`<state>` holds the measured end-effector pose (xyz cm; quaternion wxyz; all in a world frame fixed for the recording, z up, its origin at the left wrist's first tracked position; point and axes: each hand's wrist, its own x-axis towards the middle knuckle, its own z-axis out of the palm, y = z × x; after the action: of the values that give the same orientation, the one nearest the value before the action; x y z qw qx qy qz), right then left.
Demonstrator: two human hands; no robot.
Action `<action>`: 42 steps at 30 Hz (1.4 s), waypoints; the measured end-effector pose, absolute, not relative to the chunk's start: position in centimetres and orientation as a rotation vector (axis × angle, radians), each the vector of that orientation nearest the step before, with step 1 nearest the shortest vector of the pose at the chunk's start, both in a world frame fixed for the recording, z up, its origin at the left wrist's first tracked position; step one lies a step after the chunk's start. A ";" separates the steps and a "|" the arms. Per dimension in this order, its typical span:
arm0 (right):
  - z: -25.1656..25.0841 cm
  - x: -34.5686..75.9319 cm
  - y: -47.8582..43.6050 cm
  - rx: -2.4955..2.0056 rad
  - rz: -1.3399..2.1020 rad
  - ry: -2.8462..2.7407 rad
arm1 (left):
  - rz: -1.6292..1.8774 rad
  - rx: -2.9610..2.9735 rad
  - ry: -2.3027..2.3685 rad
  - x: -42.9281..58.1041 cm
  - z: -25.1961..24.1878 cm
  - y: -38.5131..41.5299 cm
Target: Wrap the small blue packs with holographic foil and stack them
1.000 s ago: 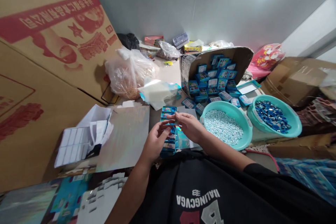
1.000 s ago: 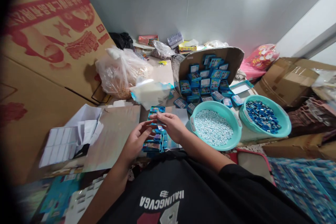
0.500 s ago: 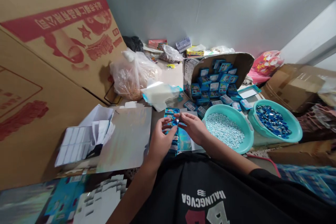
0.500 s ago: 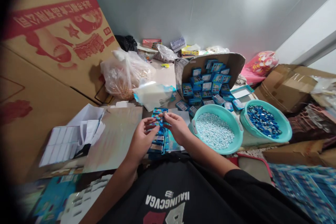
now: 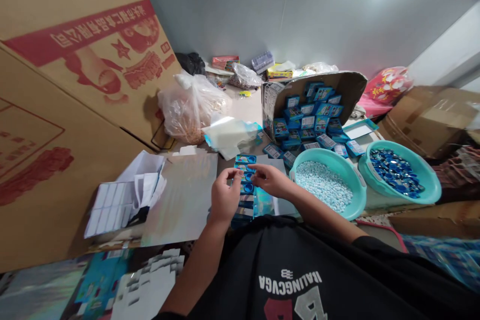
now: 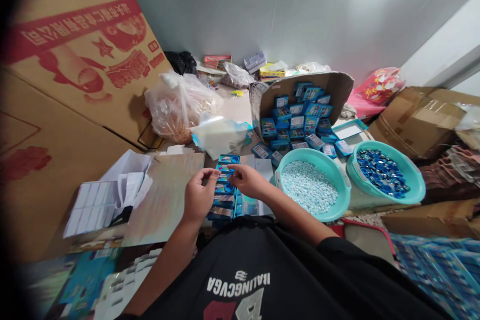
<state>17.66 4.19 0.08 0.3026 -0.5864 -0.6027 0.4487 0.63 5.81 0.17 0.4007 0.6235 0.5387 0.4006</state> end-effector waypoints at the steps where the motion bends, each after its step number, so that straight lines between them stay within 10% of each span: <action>1: -0.2 18.0 4.1 -1.565 1.181 -1.550 | 1.032 1.578 1.386 0.5 0.0 5.8; 42: -5.5 17.9 2.6 -1.777 1.319 -1.488 | 0.770 2.040 1.529 0.7 -4.0 5.4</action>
<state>17.90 2.56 -5.53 0.2353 -0.6476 -0.5424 0.4807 0.74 5.38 -4.02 0.2369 0.7443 0.5577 0.2808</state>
